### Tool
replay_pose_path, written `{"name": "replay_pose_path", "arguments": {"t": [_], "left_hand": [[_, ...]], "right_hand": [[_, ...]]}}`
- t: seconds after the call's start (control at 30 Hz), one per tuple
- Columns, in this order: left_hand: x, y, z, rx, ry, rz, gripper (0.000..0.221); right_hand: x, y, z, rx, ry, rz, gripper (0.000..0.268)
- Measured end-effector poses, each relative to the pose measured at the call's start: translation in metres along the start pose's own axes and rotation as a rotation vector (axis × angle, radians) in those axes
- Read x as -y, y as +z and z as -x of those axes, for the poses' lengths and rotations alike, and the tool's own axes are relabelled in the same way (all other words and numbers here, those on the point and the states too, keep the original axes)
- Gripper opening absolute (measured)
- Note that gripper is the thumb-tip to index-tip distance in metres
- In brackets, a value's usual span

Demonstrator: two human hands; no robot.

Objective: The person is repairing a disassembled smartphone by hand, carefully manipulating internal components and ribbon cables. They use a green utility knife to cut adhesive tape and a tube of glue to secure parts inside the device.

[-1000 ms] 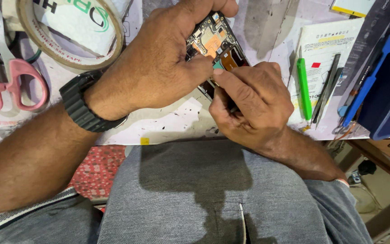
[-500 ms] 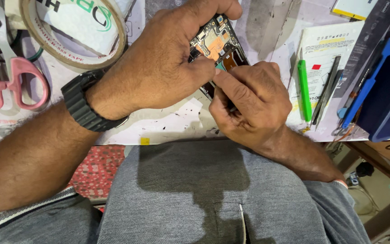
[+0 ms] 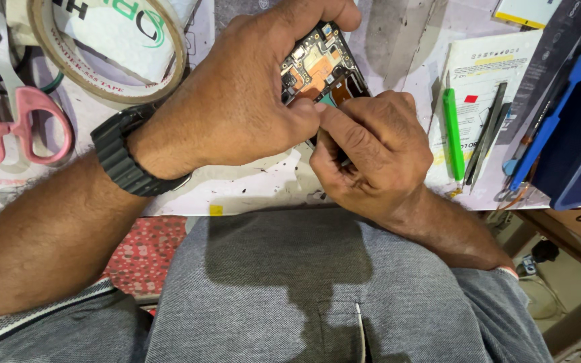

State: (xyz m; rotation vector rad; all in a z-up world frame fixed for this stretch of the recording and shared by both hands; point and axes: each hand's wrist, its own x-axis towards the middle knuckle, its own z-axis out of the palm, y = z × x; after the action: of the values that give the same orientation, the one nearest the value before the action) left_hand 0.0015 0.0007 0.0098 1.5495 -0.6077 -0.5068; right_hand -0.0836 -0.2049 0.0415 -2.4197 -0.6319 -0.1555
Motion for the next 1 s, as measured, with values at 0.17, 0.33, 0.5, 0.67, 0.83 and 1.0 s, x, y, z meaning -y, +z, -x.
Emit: {"name": "replay_pose_path", "arguments": {"t": [0.17,0.33,0.5,0.67,0.83,1.0], "left_hand": [[-0.002,0.002,-0.001,-0.061,0.142,-0.054,0.06],[-0.005,0.002,-0.002,-0.066,0.05,-0.057,0.064],[-0.008,0.0,-0.003,-0.049,0.084,-0.082,0.057],[-0.015,0.002,-0.002,-0.026,0.055,-0.028,0.06],[-0.014,0.001,-0.002,0.007,-0.142,-0.075,0.057],[-0.003,0.004,0.005,-0.086,0.169,-0.119,0.05]], "right_hand": [[0.002,-0.002,-0.001,0.007,0.002,0.012,0.038],[0.002,-0.005,0.004,-0.014,-0.022,0.002,0.035],[-0.011,-0.007,-0.009,-0.166,0.031,-0.054,0.032],[-0.005,-0.034,-0.024,0.122,0.4,-0.428,0.05],[-0.018,-0.019,-0.039,0.196,0.571,-0.9,0.043],[-0.019,-0.016,-0.035,0.207,0.564,-0.979,0.036]]}}
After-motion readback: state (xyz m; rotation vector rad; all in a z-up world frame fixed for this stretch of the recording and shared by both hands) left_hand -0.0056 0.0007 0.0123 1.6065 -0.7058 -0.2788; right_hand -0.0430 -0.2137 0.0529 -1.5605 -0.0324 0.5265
